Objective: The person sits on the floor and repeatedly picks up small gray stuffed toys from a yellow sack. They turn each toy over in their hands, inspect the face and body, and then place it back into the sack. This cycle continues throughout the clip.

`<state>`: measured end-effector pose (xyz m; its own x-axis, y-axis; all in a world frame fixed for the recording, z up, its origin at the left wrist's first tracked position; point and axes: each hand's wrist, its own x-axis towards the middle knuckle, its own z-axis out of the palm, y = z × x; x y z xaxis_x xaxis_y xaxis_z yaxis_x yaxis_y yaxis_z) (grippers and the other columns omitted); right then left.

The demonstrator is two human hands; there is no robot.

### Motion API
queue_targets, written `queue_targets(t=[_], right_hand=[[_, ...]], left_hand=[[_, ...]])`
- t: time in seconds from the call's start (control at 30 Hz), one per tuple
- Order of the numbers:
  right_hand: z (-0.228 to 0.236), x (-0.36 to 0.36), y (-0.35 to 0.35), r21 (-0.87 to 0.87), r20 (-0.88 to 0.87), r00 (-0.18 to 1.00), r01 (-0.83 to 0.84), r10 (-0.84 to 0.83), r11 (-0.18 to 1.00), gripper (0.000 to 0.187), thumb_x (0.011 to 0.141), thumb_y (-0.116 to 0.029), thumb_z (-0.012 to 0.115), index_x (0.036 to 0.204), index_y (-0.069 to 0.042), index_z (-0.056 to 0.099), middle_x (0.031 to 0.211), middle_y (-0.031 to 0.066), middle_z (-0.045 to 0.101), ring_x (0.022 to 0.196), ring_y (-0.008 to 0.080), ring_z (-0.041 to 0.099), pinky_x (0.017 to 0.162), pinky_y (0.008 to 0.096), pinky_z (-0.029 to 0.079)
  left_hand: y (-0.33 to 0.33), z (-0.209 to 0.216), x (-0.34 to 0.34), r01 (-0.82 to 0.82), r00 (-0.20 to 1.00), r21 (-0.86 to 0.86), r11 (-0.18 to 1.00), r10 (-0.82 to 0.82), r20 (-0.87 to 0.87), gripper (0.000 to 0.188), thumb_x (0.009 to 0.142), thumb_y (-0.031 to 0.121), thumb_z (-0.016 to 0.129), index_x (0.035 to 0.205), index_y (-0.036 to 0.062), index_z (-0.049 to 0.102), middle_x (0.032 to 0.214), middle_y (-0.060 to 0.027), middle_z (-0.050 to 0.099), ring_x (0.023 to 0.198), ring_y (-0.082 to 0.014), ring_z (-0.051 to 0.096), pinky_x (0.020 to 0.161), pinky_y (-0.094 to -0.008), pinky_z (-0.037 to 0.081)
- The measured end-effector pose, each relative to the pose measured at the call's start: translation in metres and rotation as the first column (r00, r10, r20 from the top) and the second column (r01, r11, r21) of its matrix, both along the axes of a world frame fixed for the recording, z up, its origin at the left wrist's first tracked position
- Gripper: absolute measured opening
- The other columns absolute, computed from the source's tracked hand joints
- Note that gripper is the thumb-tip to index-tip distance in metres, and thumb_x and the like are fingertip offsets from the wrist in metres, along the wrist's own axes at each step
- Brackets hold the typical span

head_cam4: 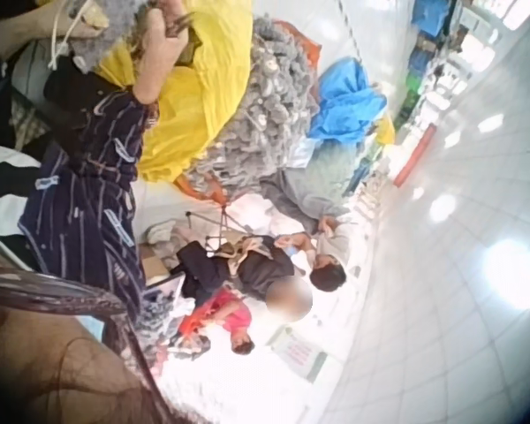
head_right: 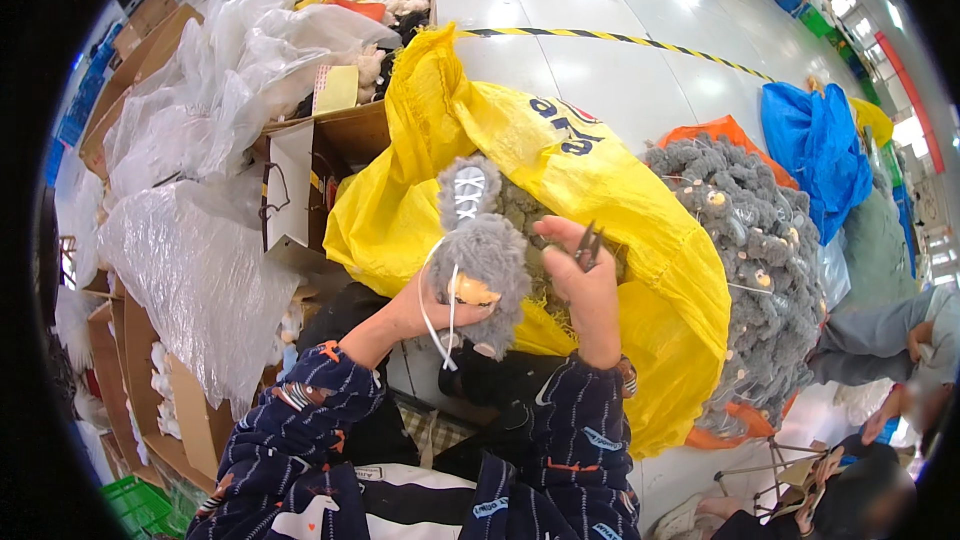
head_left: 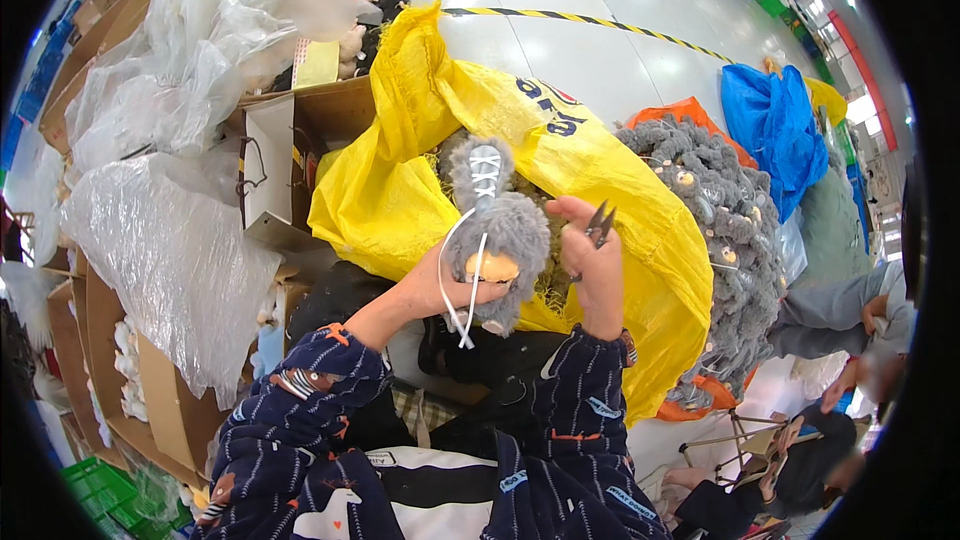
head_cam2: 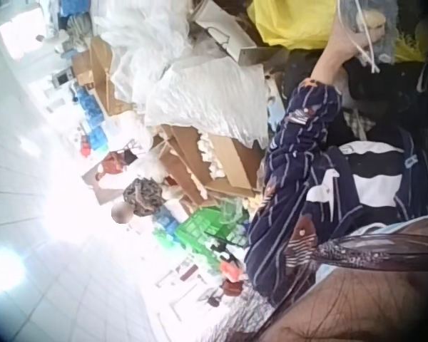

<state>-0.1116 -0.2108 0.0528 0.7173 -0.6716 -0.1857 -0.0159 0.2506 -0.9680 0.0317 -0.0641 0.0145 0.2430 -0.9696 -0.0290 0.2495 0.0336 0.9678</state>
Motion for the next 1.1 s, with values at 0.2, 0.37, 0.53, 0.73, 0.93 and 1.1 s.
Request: queue_targets(t=[0.2, 0.37, 0.53, 0.73, 0.93, 1.1], right_hand=[[-0.012, 0.016, 0.025, -0.377, 0.045, 0.999, 0.028, -0.012, 0.926, 0.028, 0.076, -0.007, 0.068, 0.101, 0.004, 0.061, 0.093, 0.0032, 0.064, 0.081, 0.0076, 0.056, 0.072, 0.0227, 0.045], [-0.019, 0.024, 0.041, -0.222, 0.009, 0.973, 0.228, -0.232, 0.948, 0.021, 0.080, -0.013, 0.068, 0.092, 0.003, 0.065, 0.084, 0.0022, 0.066, 0.074, 0.0067, 0.056, 0.069, 0.0227, 0.045], [-0.025, 0.029, 0.049, -0.234, 0.002, 0.975, 0.217, -0.222, 0.948, 0.023, 0.080, -0.016, 0.068, 0.091, 0.004, 0.065, 0.083, 0.0016, 0.066, 0.074, 0.0053, 0.055, 0.067, 0.0225, 0.044], [-0.024, 0.034, 0.055, -0.221, 0.004, 0.959, 0.277, -0.283, 0.935, 0.024, 0.083, -0.020, 0.066, 0.085, 0.003, 0.064, 0.076, -0.0020, 0.062, 0.070, 0.0034, 0.050, 0.063, 0.0221, 0.042], [-0.032, 0.038, 0.063, -0.198, 0.055, 0.907, 0.421, -0.418, 0.885, 0.026, 0.085, -0.024, 0.064, 0.082, 0.002, 0.063, 0.074, -0.0045, 0.058, 0.067, 0.0038, 0.047, 0.061, 0.0218, 0.040], [-0.023, 0.041, 0.058, -0.147, 0.084, 0.879, 0.476, -0.469, 0.867, 0.029, 0.084, -0.028, 0.064, 0.084, 0.001, 0.062, 0.077, -0.0017, 0.058, 0.068, 0.0053, 0.048, 0.061, 0.0225, 0.039]], left_hand=[[0.006, -0.006, -0.007, 0.041, 0.997, 0.114, 0.993, -0.048, 0.059, 0.083, 0.065, 0.017, 0.080, 0.133, 0.0019, 0.033, 0.117, -0.0073, 0.052, 0.108, -0.0144, 0.048, 0.094, -0.0297, 0.039], [0.008, -0.003, 0.002, 0.123, 0.992, 0.253, 0.960, -0.110, -0.066, 0.059, 0.080, 0.015, 0.066, 0.130, 0.0010, 0.037, 0.111, -0.0049, 0.054, 0.100, -0.0108, 0.050, 0.088, -0.0265, 0.041], [0.006, -0.011, -0.001, 0.004, 0.912, 0.160, 0.987, 0.062, -0.405, 0.038, 0.088, 0.013, 0.055, 0.123, 0.0019, 0.046, 0.112, -0.0036, 0.055, 0.097, -0.0082, 0.052, 0.085, -0.0243, 0.043], [0.006, -0.023, -0.005, -0.187, 0.961, 0.059, 0.981, 0.195, -0.195, 0.026, 0.089, 0.008, 0.055, 0.114, 0.0022, 0.054, 0.107, -0.0006, 0.057, 0.094, -0.0072, 0.051, 0.083, -0.0240, 0.043], [0.003, -0.017, -0.012, -0.274, 0.944, 0.038, 0.961, 0.277, -0.179, 0.028, 0.090, 0.007, 0.051, 0.118, 0.0006, 0.051, 0.109, -0.0024, 0.057, 0.097, -0.0081, 0.051, 0.084, -0.0240, 0.043], [0.012, -0.012, -0.002, 0.005, 0.927, 0.148, 0.989, 0.051, -0.372, 0.048, 0.087, 0.016, 0.058, 0.128, -0.0002, 0.040, 0.116, -0.0064, 0.053, 0.105, -0.0115, 0.048, 0.089, -0.0258, 0.040]])
